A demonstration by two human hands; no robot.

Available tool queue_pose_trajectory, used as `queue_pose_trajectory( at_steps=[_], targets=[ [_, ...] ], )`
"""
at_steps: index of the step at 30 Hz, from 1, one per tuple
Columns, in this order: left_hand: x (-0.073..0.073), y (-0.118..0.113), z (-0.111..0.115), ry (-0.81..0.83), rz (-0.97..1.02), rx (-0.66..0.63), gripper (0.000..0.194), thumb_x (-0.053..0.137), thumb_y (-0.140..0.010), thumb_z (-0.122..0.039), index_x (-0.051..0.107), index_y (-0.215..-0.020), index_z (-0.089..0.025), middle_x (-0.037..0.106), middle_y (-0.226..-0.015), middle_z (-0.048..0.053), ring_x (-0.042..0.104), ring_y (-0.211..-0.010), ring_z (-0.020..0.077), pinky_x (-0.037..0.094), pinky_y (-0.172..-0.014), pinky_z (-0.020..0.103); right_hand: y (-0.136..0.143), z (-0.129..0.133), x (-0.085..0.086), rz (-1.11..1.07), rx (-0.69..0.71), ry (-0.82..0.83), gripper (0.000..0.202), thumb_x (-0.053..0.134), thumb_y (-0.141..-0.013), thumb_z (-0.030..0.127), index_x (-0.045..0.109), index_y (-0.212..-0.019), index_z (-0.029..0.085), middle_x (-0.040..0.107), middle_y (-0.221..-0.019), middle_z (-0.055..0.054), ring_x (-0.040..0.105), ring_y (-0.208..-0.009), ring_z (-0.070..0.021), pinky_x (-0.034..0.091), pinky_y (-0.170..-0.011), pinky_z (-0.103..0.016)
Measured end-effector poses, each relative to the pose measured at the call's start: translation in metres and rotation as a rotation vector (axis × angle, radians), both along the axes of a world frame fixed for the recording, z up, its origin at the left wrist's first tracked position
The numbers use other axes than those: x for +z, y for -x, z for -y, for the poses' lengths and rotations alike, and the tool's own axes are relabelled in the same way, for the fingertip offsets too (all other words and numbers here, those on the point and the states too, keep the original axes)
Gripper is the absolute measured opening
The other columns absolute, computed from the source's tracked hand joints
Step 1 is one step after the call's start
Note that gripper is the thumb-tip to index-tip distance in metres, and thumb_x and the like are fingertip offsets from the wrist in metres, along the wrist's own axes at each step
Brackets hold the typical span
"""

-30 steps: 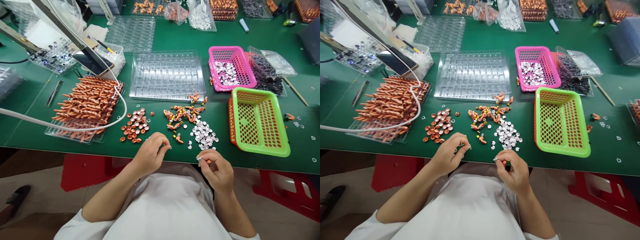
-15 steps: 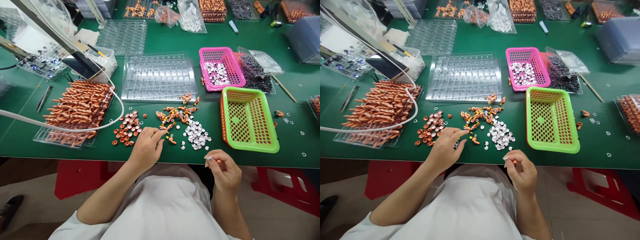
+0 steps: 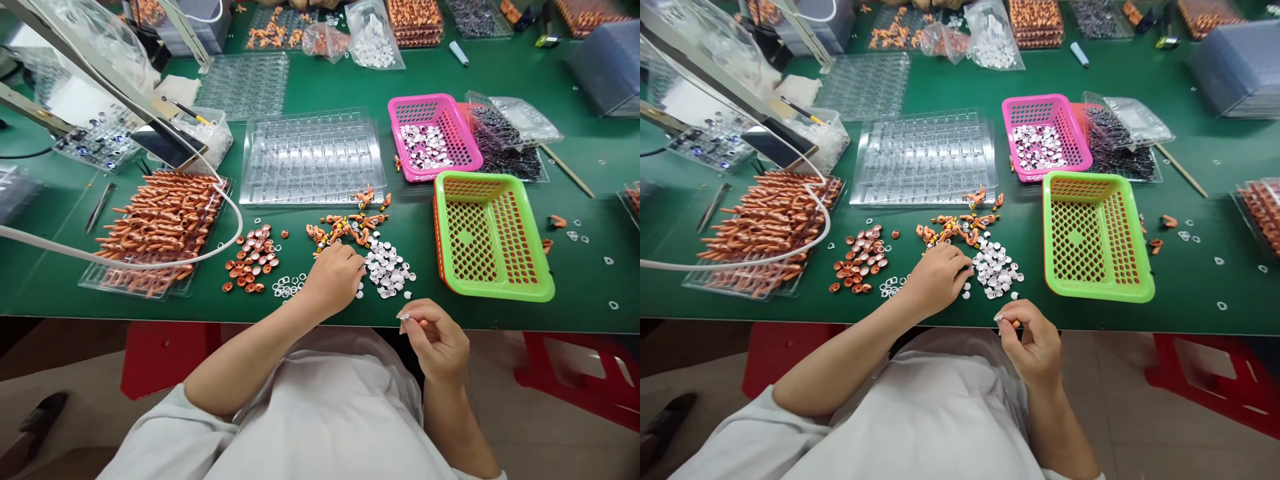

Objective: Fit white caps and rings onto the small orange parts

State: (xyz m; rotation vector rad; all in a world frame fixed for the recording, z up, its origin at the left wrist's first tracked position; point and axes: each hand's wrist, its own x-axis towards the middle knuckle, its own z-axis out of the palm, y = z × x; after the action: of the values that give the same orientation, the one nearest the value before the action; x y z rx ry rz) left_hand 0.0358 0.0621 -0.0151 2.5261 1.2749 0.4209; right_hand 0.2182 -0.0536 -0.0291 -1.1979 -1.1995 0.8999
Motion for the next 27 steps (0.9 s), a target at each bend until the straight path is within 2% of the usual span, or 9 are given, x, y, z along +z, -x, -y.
queue_pose_trajectory(
  at_steps=[6, 15, 17, 20, 23, 27],
  targets=[
    [0.000, -0.004, 0.000, 0.039, -0.019, -0.010, 0.014, 0.052, -0.088, -0.016, 0.065, -0.082, -0.013, 0.064, -0.082, 0.011, 0.056, -0.081, 0.0242, 0.047, -0.077, 0.039, -0.002, -0.001, -0.004, -0.005, 0.042, 0.004, 0.012, 0.060, -0.086, 0.012, 0.065, -0.088, 0.022, 0.065, -0.083, -0.004, 0.062, -0.071, -0.0163, 0.048, -0.054, -0.027],
    [0.002, -0.010, 0.003, -0.029, -0.108, -0.049, 0.011, 0.050, -0.084, -0.011, 0.057, -0.077, -0.016, 0.062, -0.078, 0.010, 0.055, -0.076, 0.0243, 0.046, -0.071, 0.037, -0.002, -0.004, -0.005, 0.021, 0.099, -0.010, 0.015, 0.059, -0.086, 0.009, 0.063, -0.091, 0.023, 0.064, -0.085, -0.004, 0.061, -0.072, -0.0157, 0.049, -0.057, -0.027],
    [0.001, -0.009, 0.004, -0.041, -0.080, -0.064, 0.013, 0.049, -0.084, -0.010, 0.057, -0.075, -0.016, 0.062, -0.075, 0.008, 0.056, -0.074, 0.0228, 0.046, -0.069, 0.035, -0.002, -0.004, -0.005, 0.008, 0.102, -0.004, 0.014, 0.059, -0.086, 0.009, 0.063, -0.090, 0.022, 0.064, -0.085, -0.004, 0.060, -0.072, -0.0154, 0.048, -0.057, -0.027],
    [-0.001, -0.004, 0.004, -0.007, 0.071, -0.043, 0.013, 0.051, -0.083, -0.009, 0.057, -0.074, -0.016, 0.062, -0.072, 0.006, 0.057, -0.071, 0.0196, 0.046, -0.067, 0.032, 0.000, -0.004, -0.002, -0.041, 0.102, 0.026, 0.012, 0.058, -0.088, 0.012, 0.063, -0.090, 0.022, 0.064, -0.085, -0.004, 0.060, -0.073, -0.0154, 0.048, -0.057, -0.027],
    [0.004, 0.003, 0.008, 0.131, 0.294, 0.044, 0.010, 0.056, -0.082, -0.011, 0.060, -0.076, -0.017, 0.065, -0.073, 0.002, 0.058, -0.068, 0.0152, 0.047, -0.064, 0.027, 0.004, -0.006, 0.001, -0.106, 0.060, 0.094, 0.008, 0.056, -0.090, 0.017, 0.062, -0.086, 0.021, 0.063, -0.090, -0.005, 0.062, -0.074, -0.0151, 0.048, -0.055, -0.026],
    [0.024, 0.010, 0.021, 0.553, 0.636, 0.164, 0.004, 0.065, -0.082, -0.021, 0.065, -0.081, -0.017, 0.069, -0.077, 0.003, 0.064, -0.072, 0.0142, 0.052, -0.065, 0.024, 0.011, -0.010, 0.006, -0.119, 0.026, 0.160, 0.011, 0.056, -0.092, 0.021, 0.062, -0.083, 0.019, 0.063, -0.107, -0.009, 0.063, -0.083, -0.0168, 0.050, -0.056, -0.026]
  ],
)
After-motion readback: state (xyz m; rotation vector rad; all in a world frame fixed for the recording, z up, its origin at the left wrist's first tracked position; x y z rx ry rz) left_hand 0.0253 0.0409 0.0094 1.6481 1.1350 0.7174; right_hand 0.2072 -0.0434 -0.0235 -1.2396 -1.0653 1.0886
